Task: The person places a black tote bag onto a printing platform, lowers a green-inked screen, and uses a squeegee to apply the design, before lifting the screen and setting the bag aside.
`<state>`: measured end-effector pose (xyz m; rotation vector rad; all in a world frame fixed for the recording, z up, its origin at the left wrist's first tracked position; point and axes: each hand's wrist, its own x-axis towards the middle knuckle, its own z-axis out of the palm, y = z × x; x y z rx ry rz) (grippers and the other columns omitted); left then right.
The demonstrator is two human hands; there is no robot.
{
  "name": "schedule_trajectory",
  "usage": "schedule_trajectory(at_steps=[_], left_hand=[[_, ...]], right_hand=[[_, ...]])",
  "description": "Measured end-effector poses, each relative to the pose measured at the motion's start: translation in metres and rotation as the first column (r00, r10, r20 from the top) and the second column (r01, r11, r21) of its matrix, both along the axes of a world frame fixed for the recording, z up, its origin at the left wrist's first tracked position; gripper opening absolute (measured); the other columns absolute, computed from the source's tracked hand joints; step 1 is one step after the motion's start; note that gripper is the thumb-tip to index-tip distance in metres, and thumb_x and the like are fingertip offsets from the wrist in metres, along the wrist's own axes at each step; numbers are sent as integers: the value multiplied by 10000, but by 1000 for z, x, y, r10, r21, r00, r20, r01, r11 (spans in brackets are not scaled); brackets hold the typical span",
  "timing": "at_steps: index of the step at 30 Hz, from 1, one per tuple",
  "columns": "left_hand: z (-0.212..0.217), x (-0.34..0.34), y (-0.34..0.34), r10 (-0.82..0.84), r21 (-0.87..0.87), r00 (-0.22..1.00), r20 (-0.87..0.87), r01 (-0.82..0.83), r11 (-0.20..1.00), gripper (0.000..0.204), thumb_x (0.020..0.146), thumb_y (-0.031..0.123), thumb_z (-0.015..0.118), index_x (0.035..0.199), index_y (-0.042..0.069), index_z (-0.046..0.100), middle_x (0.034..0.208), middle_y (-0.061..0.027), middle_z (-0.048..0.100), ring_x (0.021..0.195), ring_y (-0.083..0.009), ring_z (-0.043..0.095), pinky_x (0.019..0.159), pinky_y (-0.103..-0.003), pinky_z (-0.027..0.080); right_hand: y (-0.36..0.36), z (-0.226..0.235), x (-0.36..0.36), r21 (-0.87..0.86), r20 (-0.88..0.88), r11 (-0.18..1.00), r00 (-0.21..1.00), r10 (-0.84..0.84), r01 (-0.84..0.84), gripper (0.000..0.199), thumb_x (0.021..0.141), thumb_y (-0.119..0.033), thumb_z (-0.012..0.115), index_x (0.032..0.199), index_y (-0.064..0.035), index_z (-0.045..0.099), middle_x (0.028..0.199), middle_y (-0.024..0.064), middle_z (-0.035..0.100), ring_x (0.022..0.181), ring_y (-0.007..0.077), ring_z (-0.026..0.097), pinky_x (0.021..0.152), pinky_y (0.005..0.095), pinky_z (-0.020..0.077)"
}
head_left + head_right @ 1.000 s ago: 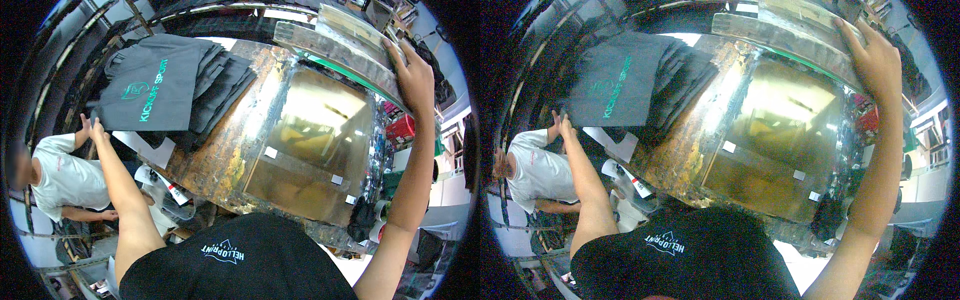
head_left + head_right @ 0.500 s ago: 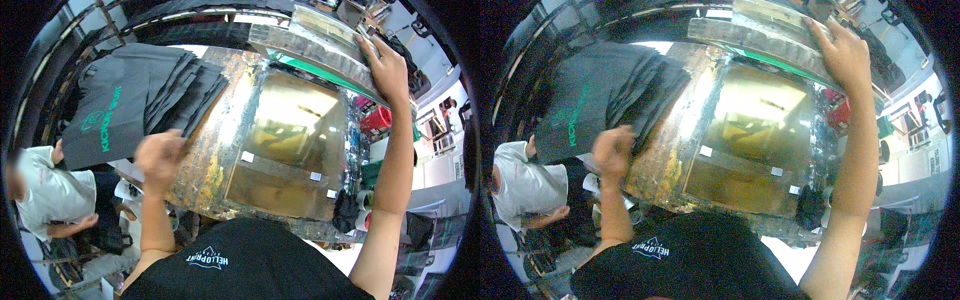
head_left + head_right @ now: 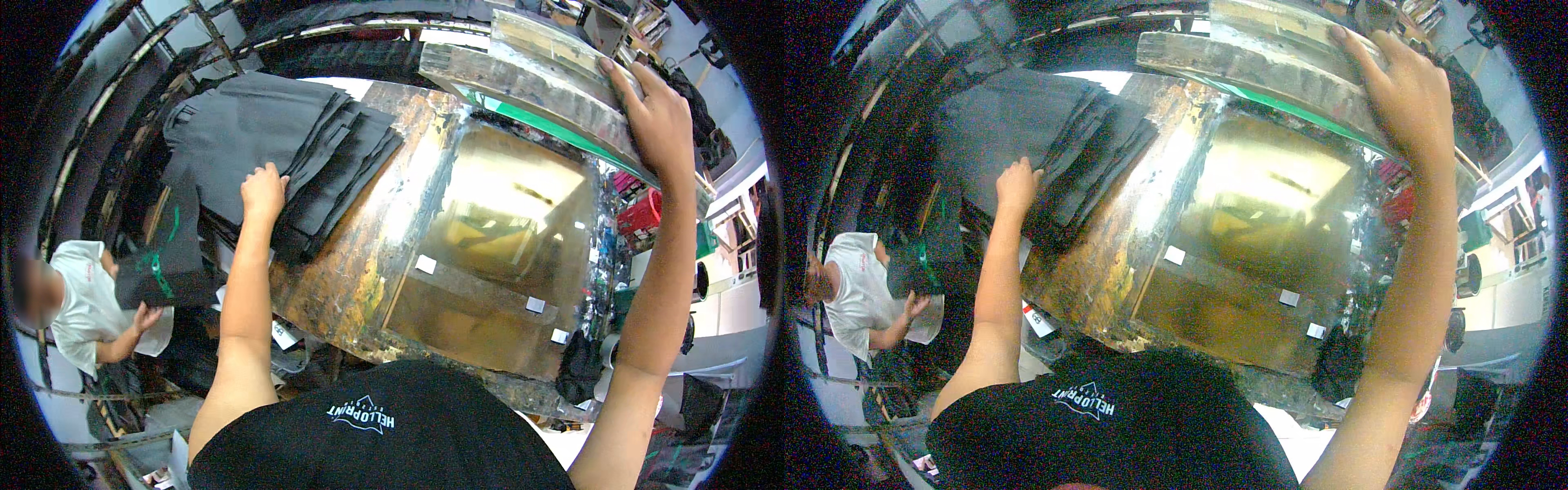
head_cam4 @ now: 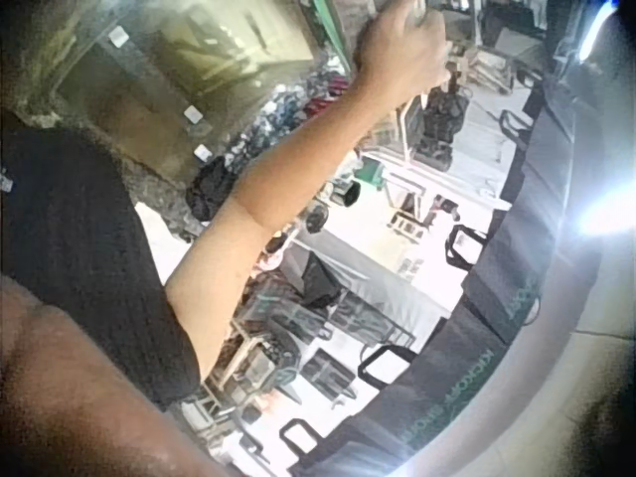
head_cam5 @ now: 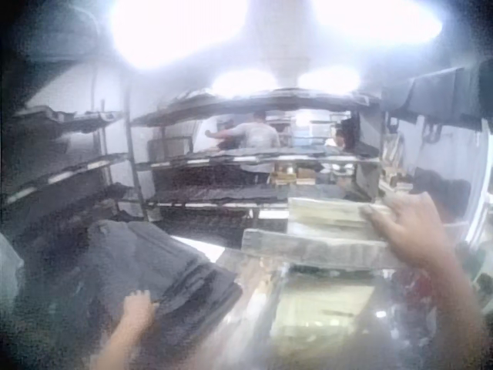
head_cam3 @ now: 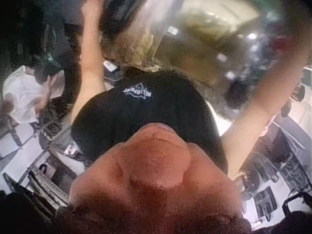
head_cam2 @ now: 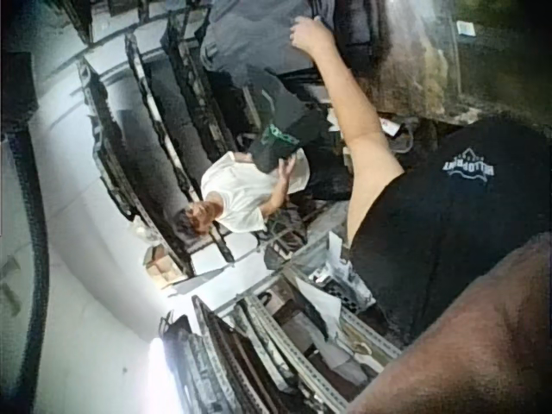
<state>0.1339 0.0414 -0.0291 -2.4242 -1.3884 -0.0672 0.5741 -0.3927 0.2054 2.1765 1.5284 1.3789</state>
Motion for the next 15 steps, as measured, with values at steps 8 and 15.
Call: schedule_trajectory(at_steps=[8,15], left_hand=[[53,16,-43,-313,17,928,204,317,948,239,978,287,671,928,58,721,899,-234,749,877,-417,743,769,-519,603],[57,131,-166,-485,-371,871,82,478,796,192,953,116,576,964,47,755,940,-236,761,936,-411,753,825,-521,614]], right_hand=[[7,11,-29,224,-400,975,913,80,12,591,1032,-574,485,1158,-45,715,1025,257,703,972,464,669,850,523,507],[-4,7,-23,75,-249,993,966,-66,88,387,1068,-406,459,1374,-248,634,1074,203,720,949,407,704,826,506,541]])
